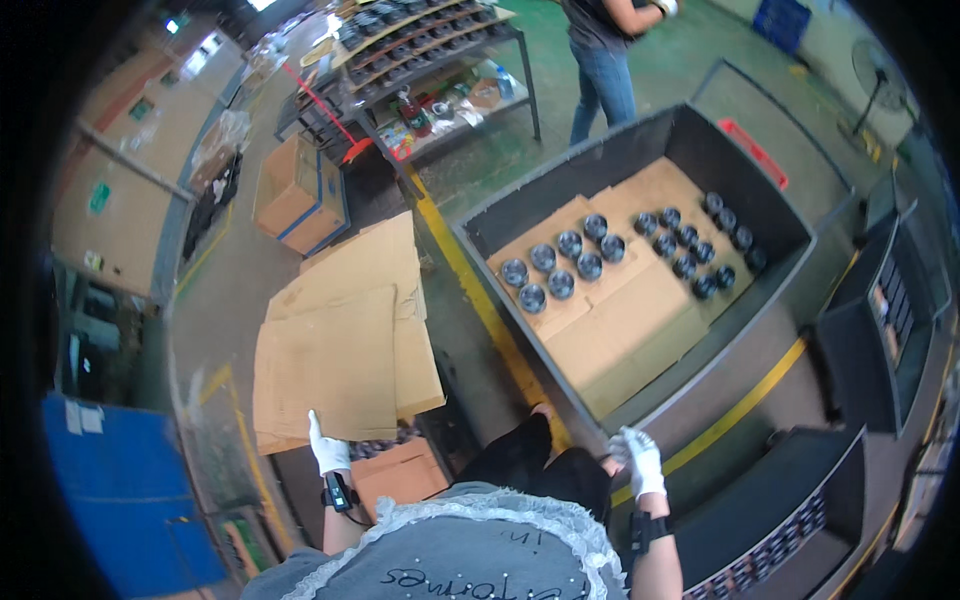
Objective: The worker is sorting and arranging cylindrical metal parts and cardboard dividers into industrial bins.
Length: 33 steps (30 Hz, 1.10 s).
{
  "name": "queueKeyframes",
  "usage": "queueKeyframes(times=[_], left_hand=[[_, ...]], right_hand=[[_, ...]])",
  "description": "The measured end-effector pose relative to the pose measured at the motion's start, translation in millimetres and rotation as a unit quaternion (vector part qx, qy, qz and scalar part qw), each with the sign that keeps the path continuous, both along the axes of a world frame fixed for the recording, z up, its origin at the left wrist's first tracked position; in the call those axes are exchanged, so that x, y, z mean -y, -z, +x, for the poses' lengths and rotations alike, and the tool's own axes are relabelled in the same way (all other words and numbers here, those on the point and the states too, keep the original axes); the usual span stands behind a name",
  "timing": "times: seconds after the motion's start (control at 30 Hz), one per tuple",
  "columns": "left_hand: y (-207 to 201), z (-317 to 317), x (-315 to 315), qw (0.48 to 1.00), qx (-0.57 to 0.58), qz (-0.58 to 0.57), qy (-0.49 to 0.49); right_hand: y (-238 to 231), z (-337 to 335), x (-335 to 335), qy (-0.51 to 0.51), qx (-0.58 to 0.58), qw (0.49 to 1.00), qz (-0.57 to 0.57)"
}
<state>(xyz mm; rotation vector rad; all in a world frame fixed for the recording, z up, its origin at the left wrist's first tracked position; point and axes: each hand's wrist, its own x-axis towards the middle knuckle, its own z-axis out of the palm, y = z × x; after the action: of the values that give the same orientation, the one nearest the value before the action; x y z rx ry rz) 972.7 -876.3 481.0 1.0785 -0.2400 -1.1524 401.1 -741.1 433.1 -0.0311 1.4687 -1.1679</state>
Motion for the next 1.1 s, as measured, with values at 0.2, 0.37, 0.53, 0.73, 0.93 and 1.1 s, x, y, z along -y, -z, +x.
queueKeyframes(times=[0.2,0.37,0.53,0.73,0.93,1.1], left_hand=[[-43,-21,9,0.996,0.058,0.043,0.052],[-75,-59,16,0.979,0.122,0.049,0.157],[-103,-187,-3,0.950,0.179,0.109,0.231],[-99,-335,-52,0.918,0.209,0.145,0.303],[-99,-457,-72,0.879,0.082,0.083,0.462],[-86,-561,-83,0.829,0.028,0.023,0.557]], right_hand=[[41,-9,-30,0.059,0.042,0.997,-0.037],[70,-11,-73,0.097,0.089,0.989,-0.066],[73,-41,-126,0.169,0.118,0.974,-0.096],[64,-113,-225,0.260,0.112,0.957,-0.068],[20,-176,-305,0.313,0.038,0.945,-0.082],[-42,-220,-337,0.366,-0.096,0.920,-0.098]])
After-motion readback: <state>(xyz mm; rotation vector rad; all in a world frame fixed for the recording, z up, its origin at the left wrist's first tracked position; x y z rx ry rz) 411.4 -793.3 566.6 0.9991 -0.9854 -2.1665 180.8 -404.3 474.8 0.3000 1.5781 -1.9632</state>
